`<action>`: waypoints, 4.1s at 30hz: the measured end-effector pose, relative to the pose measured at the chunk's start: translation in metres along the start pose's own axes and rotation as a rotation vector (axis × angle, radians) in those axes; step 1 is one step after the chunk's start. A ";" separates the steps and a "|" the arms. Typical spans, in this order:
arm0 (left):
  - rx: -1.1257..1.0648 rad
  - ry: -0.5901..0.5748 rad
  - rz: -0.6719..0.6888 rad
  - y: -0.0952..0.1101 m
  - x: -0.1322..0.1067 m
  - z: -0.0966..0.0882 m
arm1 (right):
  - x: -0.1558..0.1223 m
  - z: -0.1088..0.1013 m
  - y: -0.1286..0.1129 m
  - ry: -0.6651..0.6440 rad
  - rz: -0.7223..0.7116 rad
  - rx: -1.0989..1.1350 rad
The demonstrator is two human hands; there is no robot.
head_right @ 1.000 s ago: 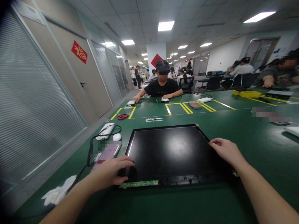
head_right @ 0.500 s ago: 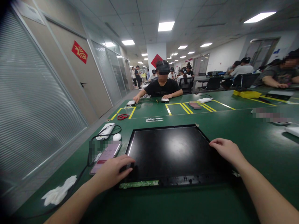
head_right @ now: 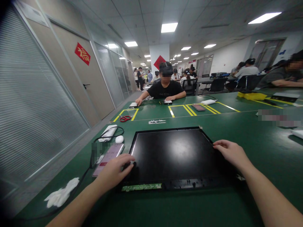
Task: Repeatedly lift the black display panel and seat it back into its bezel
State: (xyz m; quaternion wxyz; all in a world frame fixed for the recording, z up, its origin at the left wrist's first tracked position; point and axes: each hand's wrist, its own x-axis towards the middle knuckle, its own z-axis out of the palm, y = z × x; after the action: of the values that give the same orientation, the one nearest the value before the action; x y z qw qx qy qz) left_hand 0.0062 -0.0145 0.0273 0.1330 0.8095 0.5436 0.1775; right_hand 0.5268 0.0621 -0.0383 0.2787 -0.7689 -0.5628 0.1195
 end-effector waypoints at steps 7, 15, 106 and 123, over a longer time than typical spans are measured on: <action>0.095 0.133 -0.064 -0.013 0.002 0.010 | 0.006 0.000 0.011 -0.021 -0.144 -0.141; 0.152 -0.031 -0.190 -0.011 0.003 0.015 | 0.016 0.017 0.025 -0.167 -0.192 -0.281; -1.480 0.260 -0.760 0.010 0.011 0.009 | 0.009 0.007 0.014 -0.332 0.131 0.317; -1.385 0.103 -0.600 0.010 0.007 0.008 | 0.011 0.010 0.014 -0.303 0.104 0.212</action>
State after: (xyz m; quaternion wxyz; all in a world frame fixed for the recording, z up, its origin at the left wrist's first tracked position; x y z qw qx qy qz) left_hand 0.0204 -0.0115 0.0251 0.6284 0.3489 0.5103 0.4722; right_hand 0.5371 0.0721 -0.0529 0.2638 -0.7365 -0.5421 0.3067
